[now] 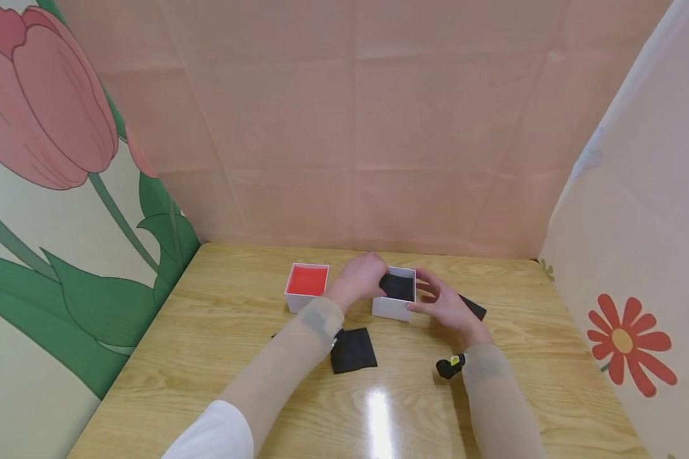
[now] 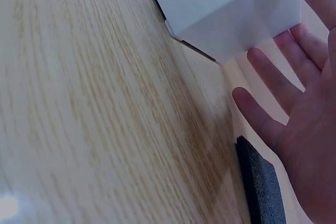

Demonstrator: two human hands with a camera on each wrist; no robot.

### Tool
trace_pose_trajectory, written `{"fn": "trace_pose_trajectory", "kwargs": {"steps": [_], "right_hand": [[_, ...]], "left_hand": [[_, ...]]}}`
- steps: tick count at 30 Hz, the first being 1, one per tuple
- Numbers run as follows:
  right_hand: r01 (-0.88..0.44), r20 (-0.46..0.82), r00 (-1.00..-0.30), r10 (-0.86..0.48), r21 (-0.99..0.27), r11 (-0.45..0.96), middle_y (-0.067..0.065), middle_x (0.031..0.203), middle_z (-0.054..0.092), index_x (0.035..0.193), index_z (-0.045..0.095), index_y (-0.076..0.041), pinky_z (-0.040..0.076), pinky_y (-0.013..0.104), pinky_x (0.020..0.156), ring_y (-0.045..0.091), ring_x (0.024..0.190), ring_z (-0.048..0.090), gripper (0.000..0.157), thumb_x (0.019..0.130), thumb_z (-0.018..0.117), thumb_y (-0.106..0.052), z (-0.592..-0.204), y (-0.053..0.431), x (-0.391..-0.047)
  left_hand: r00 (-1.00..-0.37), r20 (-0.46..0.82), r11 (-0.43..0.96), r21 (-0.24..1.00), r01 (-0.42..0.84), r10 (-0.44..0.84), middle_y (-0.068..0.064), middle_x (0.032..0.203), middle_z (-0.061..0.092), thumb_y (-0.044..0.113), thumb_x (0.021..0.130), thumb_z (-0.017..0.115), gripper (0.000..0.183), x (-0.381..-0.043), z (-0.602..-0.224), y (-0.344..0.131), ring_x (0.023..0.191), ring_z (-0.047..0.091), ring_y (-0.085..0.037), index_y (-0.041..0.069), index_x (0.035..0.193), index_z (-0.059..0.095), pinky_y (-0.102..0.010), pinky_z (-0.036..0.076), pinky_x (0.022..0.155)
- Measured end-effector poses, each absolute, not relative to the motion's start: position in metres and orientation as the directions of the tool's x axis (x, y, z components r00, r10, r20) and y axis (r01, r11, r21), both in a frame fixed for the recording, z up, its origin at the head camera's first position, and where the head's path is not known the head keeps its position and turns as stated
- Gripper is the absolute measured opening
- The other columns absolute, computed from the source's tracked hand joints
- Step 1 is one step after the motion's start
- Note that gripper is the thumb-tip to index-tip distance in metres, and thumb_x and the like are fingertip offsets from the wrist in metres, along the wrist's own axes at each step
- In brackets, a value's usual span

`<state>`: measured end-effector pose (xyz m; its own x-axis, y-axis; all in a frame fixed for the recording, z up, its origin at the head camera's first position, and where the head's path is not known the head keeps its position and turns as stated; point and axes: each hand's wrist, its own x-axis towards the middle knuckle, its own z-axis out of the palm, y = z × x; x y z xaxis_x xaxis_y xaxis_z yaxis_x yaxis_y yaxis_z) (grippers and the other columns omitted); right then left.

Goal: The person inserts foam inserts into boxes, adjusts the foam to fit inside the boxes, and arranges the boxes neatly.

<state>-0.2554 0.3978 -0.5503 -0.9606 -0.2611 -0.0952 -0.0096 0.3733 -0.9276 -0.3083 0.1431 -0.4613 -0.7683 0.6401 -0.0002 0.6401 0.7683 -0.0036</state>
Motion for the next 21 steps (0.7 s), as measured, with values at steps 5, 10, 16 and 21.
{"fn": "trace_pose_trajectory", "kwargs": {"steps": [5,10,16,21], "right_hand": [[-0.013,-0.093,-0.960,-0.265,-0.929,0.371,0.009,0.175,0.027,0.172,0.025,-0.029,0.026,0.072,0.120,0.050,0.153,0.033,0.100,0.093,0.086,-0.036,-0.5503,0.3975,-0.2545],[-0.022,-0.085,-0.960,-0.268,-0.928,0.372,0.009,0.175,0.027,0.172,0.024,-0.026,0.026,0.073,0.120,0.050,0.154,0.032,0.101,0.093,0.086,-0.037,-0.5522,0.3983,-0.2558],[-0.021,-0.086,-0.960,-0.266,-0.928,0.373,0.008,0.175,0.027,0.172,0.024,-0.028,0.026,0.073,0.120,0.049,0.155,0.031,0.100,0.093,0.086,-0.036,-0.5529,0.3992,-0.2562],[-0.016,-0.092,-0.961,-0.261,-0.923,0.384,0.008,0.176,0.026,0.172,0.024,-0.030,0.027,0.072,0.120,0.048,0.155,0.031,0.100,0.093,0.086,-0.039,-0.5521,0.3984,-0.2571]], "left_hand": [[-0.729,-0.003,0.728,0.046,0.684,0.684,0.006,0.108,0.072,0.046,0.089,0.088,0.039,-0.3124,-0.4645,0.1409,0.101,0.060,-0.012,0.021,0.118,0.081,-0.031,0.055,0.087],[-0.688,-0.010,0.686,0.078,0.723,0.726,0.008,0.111,0.072,0.041,0.091,0.087,0.038,-0.3134,-0.4644,0.1407,0.100,0.059,-0.011,0.024,0.125,0.081,-0.030,0.054,0.089],[-0.677,-0.011,0.677,0.013,0.736,0.736,0.007,0.111,0.073,0.041,0.092,0.086,0.034,-0.3123,-0.4633,0.1430,0.103,0.062,-0.012,0.022,0.120,0.081,-0.030,0.055,0.090],[-0.696,-0.021,0.695,-0.020,0.718,0.718,0.006,0.109,0.074,0.043,0.092,0.086,0.033,-0.3115,-0.4619,0.1445,0.105,0.063,-0.013,0.021,0.116,0.082,-0.031,0.056,0.090]]}}
